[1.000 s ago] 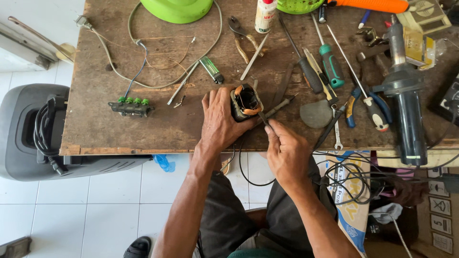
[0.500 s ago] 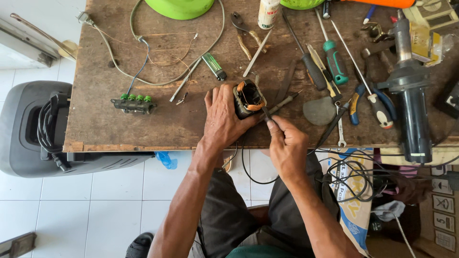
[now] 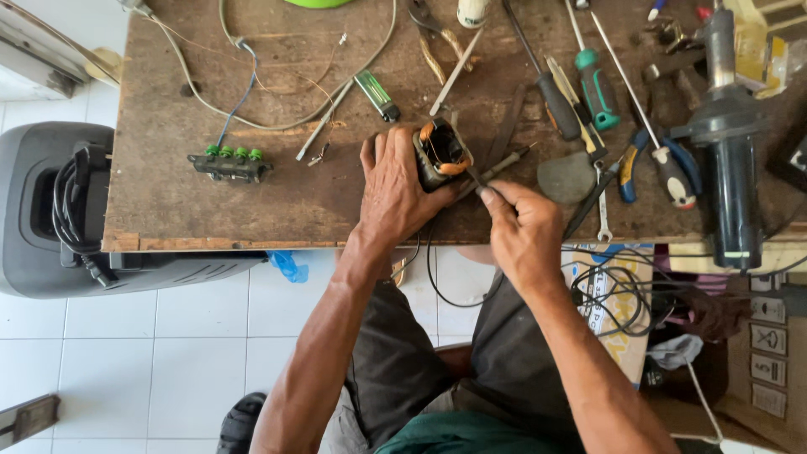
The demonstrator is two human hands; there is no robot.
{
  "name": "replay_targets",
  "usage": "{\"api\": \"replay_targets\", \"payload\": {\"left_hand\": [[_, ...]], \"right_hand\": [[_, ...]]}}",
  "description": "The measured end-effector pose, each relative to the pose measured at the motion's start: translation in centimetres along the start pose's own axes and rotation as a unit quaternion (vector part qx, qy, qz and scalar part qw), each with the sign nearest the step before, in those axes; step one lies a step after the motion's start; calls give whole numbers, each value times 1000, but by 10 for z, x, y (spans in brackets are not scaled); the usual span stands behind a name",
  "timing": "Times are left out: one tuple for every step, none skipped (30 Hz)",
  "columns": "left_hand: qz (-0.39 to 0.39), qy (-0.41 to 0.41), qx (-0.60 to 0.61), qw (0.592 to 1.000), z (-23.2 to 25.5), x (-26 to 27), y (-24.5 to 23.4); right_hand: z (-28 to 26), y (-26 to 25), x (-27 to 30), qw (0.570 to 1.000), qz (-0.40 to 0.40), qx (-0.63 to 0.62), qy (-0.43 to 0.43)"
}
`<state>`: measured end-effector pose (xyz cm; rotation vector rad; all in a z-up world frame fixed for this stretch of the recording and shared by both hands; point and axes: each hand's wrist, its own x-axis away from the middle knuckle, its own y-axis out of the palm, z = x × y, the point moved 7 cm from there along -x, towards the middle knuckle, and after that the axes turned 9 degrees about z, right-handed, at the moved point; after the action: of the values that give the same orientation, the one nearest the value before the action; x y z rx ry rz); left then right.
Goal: The person uses a heat gun to warm a small electrical component, then uses a screwdriver to pry and adjust internal copper windings. The person continues to manipulate the component with their hands and tools, focusing on the internal structure.
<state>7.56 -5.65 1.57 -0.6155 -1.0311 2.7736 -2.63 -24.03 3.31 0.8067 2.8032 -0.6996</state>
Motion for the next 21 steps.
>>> {"api": "replay_targets", "payload": {"left_hand": [[-4,-2,0,1000,0,2,-1],[-1,-2,-1,1000,2,1,-2],[3,-2,-2,1000,3,-1,-3],[9,1,-2,1000,2,-4,-2],[9,2,-6,1000,1,-5,-1],[10,-5,-14,1000,-1,1,-2],[16,-11,-18,1000,-1,7,-4],[13,-13,-8,1000,0,5,-3],[9,-16,1,1000,2,2,-1],[8,-14,3,1000,6,1,-2],[7,-14,2,1000,11,1,-2],[11,-16,-2,1000,12,0,-7],[14,-16,-3,1000,10,1,-8],[16,-11,-4,1000,11,1,-8],[18,-6,-6,1000,12,1,-8],[19,-4,-6,1000,14,1,-9],[17,-6,-3,1000,15,1,-9],[16,-10,0,1000,16,2,-10],[17,-10,-1,1000,17,1,-12],[16,-11,0,1000,18,1,-12],[14,-12,1,1000,18,1,-12]], "right_hand": [[-2,-1,1,1000,-1,1,5],[-6,-2,-1,1000,-5,17,0],[-10,-3,-3,999,-9,33,-4],[-12,-6,-3,999,-8,33,-10],[-16,-7,-2,998,-17,43,-34],[-20,-7,4,997,-34,51,-56],[-28,-10,8,996,-41,48,-60],[-38,-14,6,992,-40,80,-87],[-47,-18,5,986,-39,112,-114],[-54,-20,6,986,-37,114,-113],[-63,-23,8,987,-23,104,-125],[-73,-22,9,986,-11,90,-138],[-66,-18,8,986,-13,88,-141],[-62,-18,10,981,0,97,-167],[-58,-18,12,975,12,105,-194],[-68,-19,10,975,14,105,-194],[-78,-18,9,976,8,104,-192],[-88,-17,8,977,0,103,-189],[-78,-16,7,976,0,102,-190],[-69,-14,7,969,-1,140,-205],[-60,-12,7,959,-1,178,-219]]}}
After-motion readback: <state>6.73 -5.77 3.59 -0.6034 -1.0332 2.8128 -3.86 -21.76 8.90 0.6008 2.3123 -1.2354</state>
